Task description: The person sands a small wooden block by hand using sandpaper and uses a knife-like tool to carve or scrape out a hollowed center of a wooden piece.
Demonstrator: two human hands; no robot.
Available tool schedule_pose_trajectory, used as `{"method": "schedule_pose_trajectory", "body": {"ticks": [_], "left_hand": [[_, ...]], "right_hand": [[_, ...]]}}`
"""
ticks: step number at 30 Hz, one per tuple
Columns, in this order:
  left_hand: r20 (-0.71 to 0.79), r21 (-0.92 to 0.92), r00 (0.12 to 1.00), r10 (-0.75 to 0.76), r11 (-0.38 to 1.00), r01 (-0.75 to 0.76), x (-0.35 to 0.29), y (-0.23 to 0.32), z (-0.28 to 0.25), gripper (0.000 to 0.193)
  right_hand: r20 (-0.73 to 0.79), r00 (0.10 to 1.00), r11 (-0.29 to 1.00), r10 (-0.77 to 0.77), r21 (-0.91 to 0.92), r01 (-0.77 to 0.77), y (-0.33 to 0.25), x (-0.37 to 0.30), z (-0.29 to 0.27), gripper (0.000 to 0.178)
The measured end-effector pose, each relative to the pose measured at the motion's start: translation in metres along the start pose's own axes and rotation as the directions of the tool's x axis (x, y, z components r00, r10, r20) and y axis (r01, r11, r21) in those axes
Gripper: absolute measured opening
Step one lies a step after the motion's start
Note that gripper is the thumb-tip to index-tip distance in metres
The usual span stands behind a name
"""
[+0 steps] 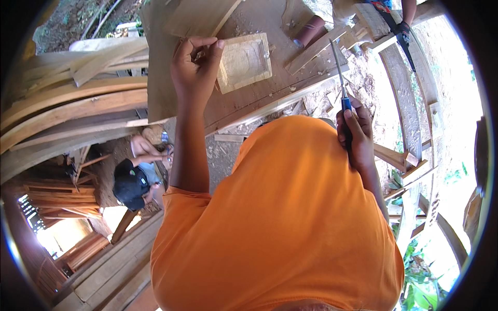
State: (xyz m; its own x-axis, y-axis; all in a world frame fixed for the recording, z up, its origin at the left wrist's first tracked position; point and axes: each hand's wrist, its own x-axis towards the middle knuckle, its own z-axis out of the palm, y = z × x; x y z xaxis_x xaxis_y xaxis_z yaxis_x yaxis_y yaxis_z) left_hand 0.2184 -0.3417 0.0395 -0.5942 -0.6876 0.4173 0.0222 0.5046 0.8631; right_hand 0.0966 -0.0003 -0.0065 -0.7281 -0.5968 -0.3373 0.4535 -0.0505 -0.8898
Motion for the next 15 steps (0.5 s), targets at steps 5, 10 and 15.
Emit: {"method": "schedule_pose_trajectory", "body": {"ticks": [5,10,15], "left_hand": [[-0.063,-0.103,0.973,0.22,0.969,-0.226,0.034,0.039,0.017,0.013],[-0.148,-0.283,0.916,0.374,0.871,-0.401,0.048,0.103,0.049,0.012],[-0.045,-0.443,0.89,0.454,0.789,-0.425,0.03,0.139,0.096,0.014]], "right_hand": [[0.009,1.0,1.0,-0.009,-0.001,0.009,0.0,0.001,0.003,0.038],[0.09,0.982,0.985,-0.163,0.073,0.157,-0.018,0.009,0.014,0.053],[0.096,0.9,0.854,-0.426,0.371,0.365,-0.058,0.017,0.033,0.069]]}}
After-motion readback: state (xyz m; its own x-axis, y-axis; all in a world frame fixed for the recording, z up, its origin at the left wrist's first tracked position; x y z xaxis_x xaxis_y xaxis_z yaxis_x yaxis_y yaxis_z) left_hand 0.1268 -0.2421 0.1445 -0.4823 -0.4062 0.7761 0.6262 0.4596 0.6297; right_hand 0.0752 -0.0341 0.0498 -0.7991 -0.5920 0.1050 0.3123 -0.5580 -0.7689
